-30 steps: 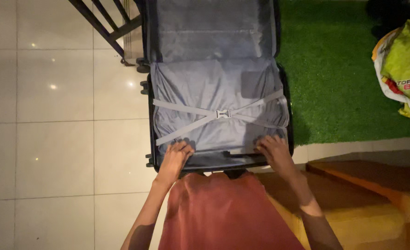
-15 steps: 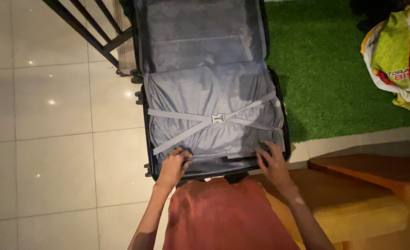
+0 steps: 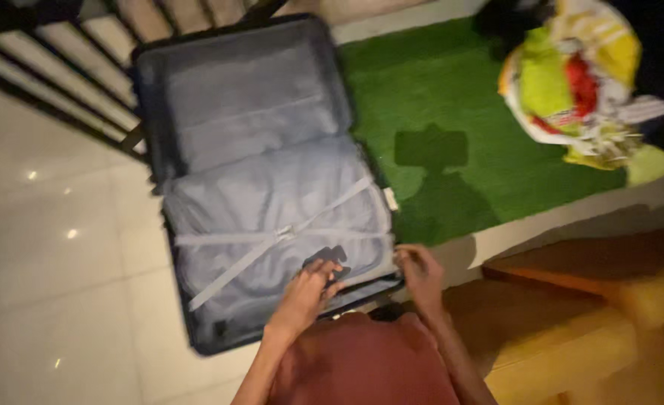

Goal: The person folds a pair of light blue jeans and places them into an open suitcase. They then secure the contents with the suitcase's internal straps. Finally, they fold a yellow and red sports jersey on the floor.

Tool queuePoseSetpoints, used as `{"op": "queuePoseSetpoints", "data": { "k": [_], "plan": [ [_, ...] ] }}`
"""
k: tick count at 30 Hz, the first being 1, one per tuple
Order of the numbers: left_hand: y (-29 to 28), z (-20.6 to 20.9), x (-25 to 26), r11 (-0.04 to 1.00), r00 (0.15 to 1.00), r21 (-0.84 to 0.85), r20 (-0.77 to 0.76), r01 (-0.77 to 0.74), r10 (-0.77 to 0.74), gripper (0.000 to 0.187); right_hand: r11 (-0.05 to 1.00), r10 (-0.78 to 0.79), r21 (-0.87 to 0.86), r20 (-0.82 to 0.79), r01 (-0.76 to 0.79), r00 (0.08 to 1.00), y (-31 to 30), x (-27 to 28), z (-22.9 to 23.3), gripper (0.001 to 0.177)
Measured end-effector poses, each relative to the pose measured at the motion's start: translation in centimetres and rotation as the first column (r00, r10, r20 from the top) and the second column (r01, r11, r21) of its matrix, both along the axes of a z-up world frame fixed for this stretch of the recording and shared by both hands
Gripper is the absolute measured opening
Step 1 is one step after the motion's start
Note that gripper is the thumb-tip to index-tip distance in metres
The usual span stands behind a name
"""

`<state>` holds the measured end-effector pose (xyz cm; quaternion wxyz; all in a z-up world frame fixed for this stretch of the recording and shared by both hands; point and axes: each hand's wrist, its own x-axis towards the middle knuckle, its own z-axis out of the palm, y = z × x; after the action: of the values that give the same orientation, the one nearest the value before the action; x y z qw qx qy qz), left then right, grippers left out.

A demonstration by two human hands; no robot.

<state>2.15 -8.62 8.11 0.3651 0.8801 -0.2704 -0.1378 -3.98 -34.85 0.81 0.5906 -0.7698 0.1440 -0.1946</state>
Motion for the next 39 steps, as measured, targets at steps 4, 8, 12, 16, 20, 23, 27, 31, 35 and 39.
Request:
{"op": "queuePoseSetpoints", "data": {
  "k": [4,8,12,16,20,23,27,31,35,39],
  "plan": [
    [-8.6,3.5,1.1,0.991,0.997,-0.107,-0.01,0.077,-0.079,0.026,0.975,0.149,0.177,-0.08,-0.133,0.986,-4.3,0.2,-1.8,0.019],
    [-15.9,3.6,1.5,0.97,0.989,-0.197,0.008,0.146,-0.147,0.028,0.968,0.242,0.112,-0.216,-0.223,0.946,-9.8,-0.4,-1.9,0.023],
    [-21.9,1.9,1.5,0.959,0.973,-0.204,-0.076,0.198,-0.218,0.025,0.968,0.251,0.076,-0.231,-0.239,0.94,-15.2,-1.7,-3.0,0.022],
    [-26.4,-0.4,2.2,0.939,0.949,-0.271,-0.171,0.214,-0.266,0.025,0.971,0.223,0.129,-0.194,-0.2,0.955,-19.8,-2.9,-4.4,0.025],
    [-30.4,-2.9,3.9,0.891,0.928,-0.38,-0.171,0.248,-0.331,0.024,0.981,0.14,0.173,-0.343,-0.084,0.929,-23.1,-3.2,-3.9,0.028],
    [-33.3,-5.4,6.3,0.895,0.919,-0.389,-0.225,0.22,-0.324,0.028,0.986,0.114,0.151,-0.265,-0.075,0.958,-25.5,-2.2,-3.8,0.028],
    [-38.0,-9.3,10.2,0.904,0.905,-0.419,-0.344,0.091,-0.25,0.031,0.975,0.112,0.209,-0.189,-0.071,0.976,-28.5,-0.7,-3.5,0.027],
    [-43.3,-12.6,15.4,0.843,0.936,-0.536,-0.274,0.044,-0.223,0.035,0.988,0.105,0.129,-0.172,-0.084,0.98,-32.9,1.8,-2.2,0.025],
    [-48.2,-16.0,22.1,0.758,0.926,-0.65,-0.316,-0.051,-0.208,0.037,0.986,0.117,0.132,-0.131,-0.1,0.984,-38.4,5.7,-1.5,0.025],
    [-52.3,-18.4,28.4,0.694,0.973,-0.708,-0.225,-0.134,-0.042,0.038,0.994,0.102,-0.035,-0.132,-0.108,0.986,-43.9,10.4,0.5,0.022]
  ]
}}
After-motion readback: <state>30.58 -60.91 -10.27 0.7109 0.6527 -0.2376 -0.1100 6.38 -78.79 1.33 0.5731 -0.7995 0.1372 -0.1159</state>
